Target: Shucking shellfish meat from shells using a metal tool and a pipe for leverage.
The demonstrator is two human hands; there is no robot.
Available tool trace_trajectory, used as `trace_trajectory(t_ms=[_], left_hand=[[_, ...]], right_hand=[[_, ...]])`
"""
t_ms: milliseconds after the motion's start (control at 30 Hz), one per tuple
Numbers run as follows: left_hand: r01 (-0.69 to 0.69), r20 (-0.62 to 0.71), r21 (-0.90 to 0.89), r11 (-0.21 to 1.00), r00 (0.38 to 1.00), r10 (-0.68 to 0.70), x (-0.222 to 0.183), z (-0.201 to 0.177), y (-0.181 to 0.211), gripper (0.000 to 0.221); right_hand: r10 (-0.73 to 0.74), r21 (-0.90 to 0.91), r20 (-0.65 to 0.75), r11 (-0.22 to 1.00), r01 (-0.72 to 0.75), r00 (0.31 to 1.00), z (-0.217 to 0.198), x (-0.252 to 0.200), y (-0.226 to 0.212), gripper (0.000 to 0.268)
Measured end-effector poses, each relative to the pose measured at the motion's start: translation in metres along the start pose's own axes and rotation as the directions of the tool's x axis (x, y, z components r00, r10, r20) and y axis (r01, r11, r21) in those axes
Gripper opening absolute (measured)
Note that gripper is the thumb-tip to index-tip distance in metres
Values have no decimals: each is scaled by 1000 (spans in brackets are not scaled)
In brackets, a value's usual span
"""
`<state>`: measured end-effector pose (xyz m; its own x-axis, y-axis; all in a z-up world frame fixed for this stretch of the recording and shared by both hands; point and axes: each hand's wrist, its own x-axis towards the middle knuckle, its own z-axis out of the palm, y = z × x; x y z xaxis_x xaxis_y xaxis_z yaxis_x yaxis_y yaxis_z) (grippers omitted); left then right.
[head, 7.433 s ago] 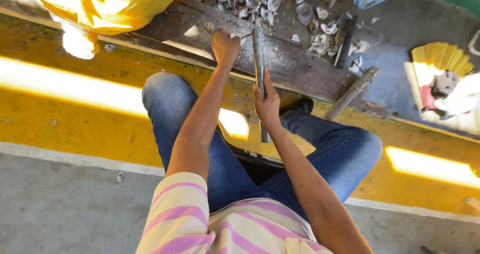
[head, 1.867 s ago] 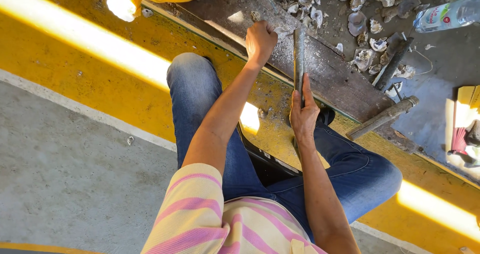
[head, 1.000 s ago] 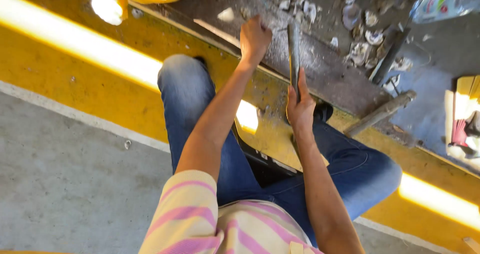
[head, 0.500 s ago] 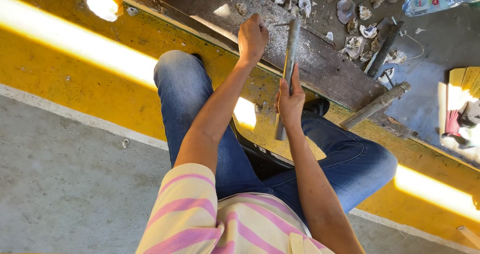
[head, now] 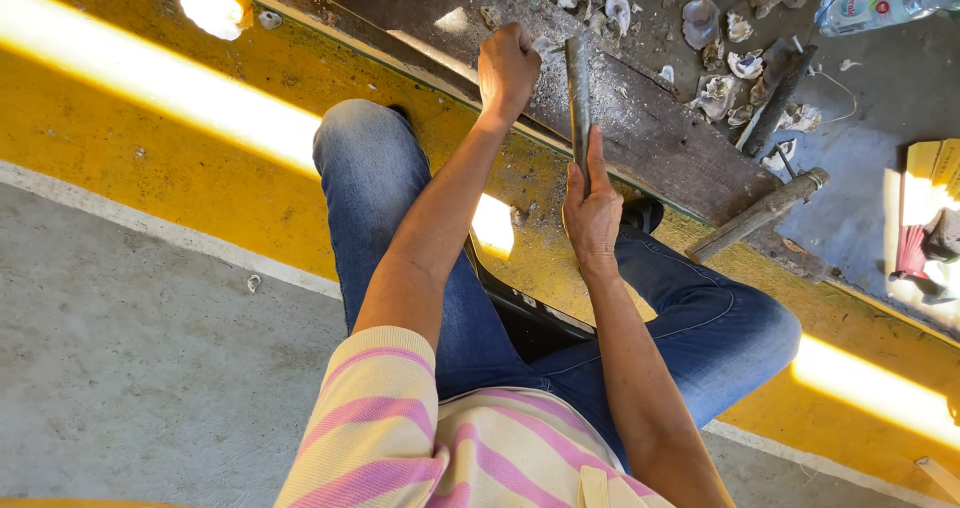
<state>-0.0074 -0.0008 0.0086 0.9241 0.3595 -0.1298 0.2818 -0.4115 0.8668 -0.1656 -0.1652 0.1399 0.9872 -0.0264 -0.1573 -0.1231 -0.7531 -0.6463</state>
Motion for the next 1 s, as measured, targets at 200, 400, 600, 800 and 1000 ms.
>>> trace_trajectory(t_ms=[200, 400, 600, 800, 1000], left_hand=[[-11, -22, 3, 1000, 1000, 11, 3, 9, -16, 16], [35, 2, 2, 999, 999, -35, 5, 3, 0, 15], [-53, 3, -13, 999, 999, 53, 2, 10, -10, 12], [-258, -9, 108, 960, 965, 261, 1, 26, -22, 10], [-425, 20, 231, 875, 901, 433, 17, 42, -32, 12]], right_hand=[[-63, 241, -148, 966, 97, 987, -17, -7, -13, 53], [-316, -189, -202, 941, 279, 927, 2, -3, -1, 55], [-205, 8, -73, 978, 206, 976, 8, 6, 14, 61], [3, 411, -51, 912, 19, 999, 17, 0, -2, 60], [138, 310, 40, 940, -143, 990, 4, 4, -4, 62]])
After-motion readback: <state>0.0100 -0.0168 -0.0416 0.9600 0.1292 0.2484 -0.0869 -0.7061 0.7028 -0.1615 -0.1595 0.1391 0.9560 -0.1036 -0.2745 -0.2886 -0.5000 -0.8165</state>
